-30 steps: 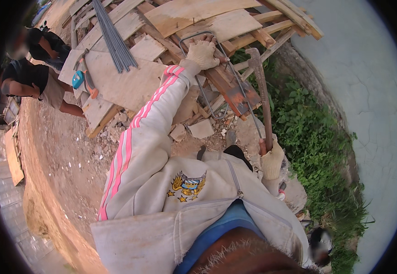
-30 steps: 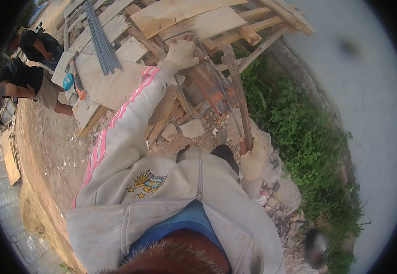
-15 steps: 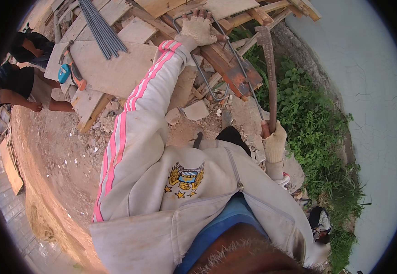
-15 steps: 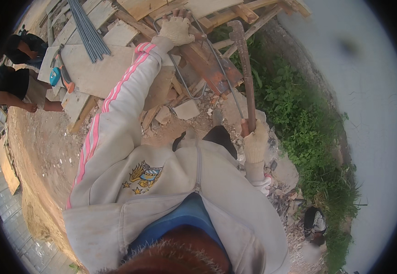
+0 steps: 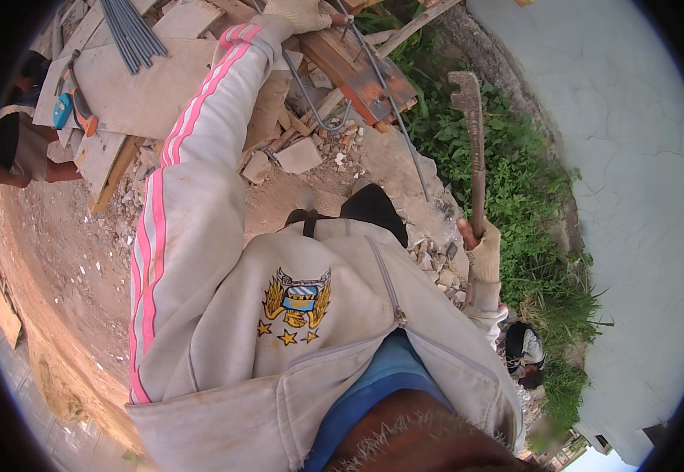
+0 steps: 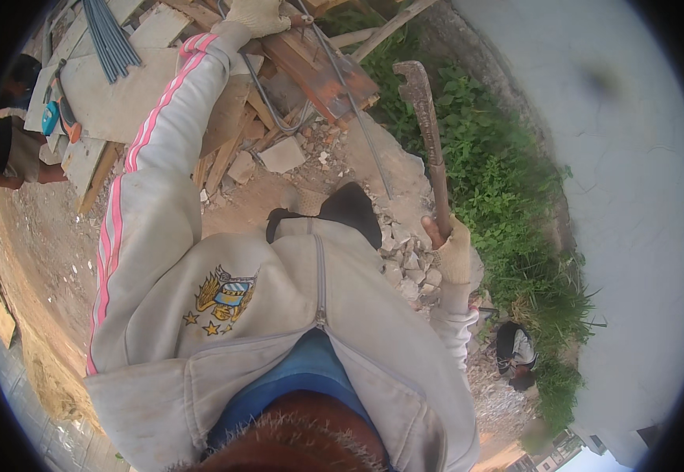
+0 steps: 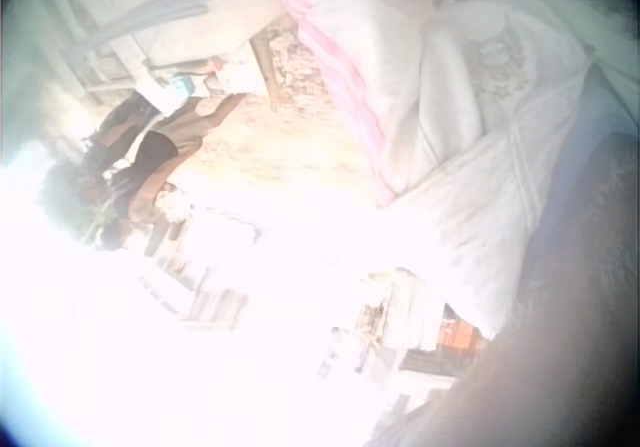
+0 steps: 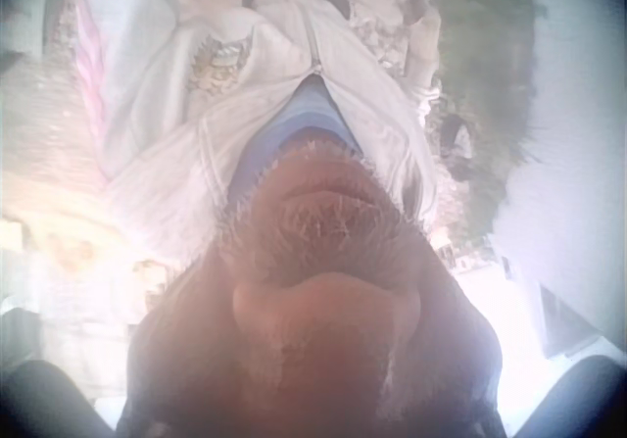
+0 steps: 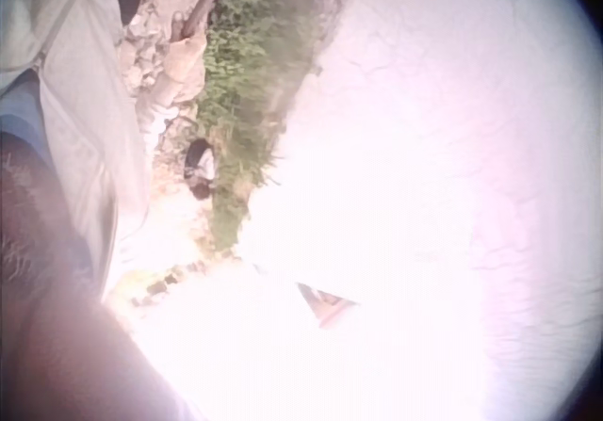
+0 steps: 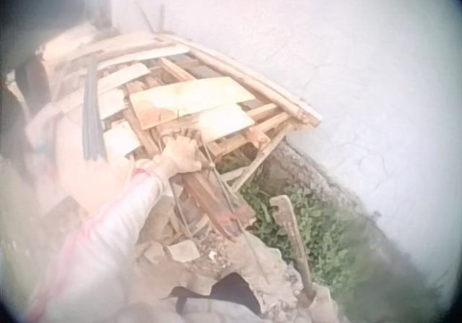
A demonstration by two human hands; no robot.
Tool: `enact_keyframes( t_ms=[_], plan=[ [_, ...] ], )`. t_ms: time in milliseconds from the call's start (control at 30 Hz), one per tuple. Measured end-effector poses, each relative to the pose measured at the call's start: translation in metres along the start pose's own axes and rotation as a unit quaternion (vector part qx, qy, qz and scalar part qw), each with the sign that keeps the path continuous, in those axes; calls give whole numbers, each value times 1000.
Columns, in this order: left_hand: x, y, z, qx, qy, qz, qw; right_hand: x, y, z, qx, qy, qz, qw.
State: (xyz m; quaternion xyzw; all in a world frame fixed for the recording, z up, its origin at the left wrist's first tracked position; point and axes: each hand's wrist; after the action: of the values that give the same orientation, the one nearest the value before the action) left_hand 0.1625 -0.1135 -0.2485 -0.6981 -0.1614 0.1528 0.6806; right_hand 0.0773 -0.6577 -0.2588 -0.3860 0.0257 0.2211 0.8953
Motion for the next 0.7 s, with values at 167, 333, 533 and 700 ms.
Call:
enact_keyframes(
  t_ms=[167, 333, 533, 700],
  plan=[
    [6, -13, -7, -14, -29, 131, 991, 20, -35, -16, -234, -78, -17, 969],
    [17, 31, 4, -6, 3, -46, 999, 70, -72, -6, -295, -151, 35, 943],
    [19, 42, 10, 21, 9, -64, 998, 128, -91, -10, -361, -258, 53, 894],
    [11, 25, -3, 29, 6, -63, 998, 161, -103, -18, -391, -296, 75, 868]
  ],
)
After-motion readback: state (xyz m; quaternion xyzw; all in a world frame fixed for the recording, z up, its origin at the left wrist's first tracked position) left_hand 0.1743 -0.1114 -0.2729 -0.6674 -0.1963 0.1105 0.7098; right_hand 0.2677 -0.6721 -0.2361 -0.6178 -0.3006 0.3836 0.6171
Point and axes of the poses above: each hand's wrist, its own x-axis towards the middle knuckle, its own y-axis out of the palm, z = x × y, and after that the axes turned 5 degrees about -y, right-handed
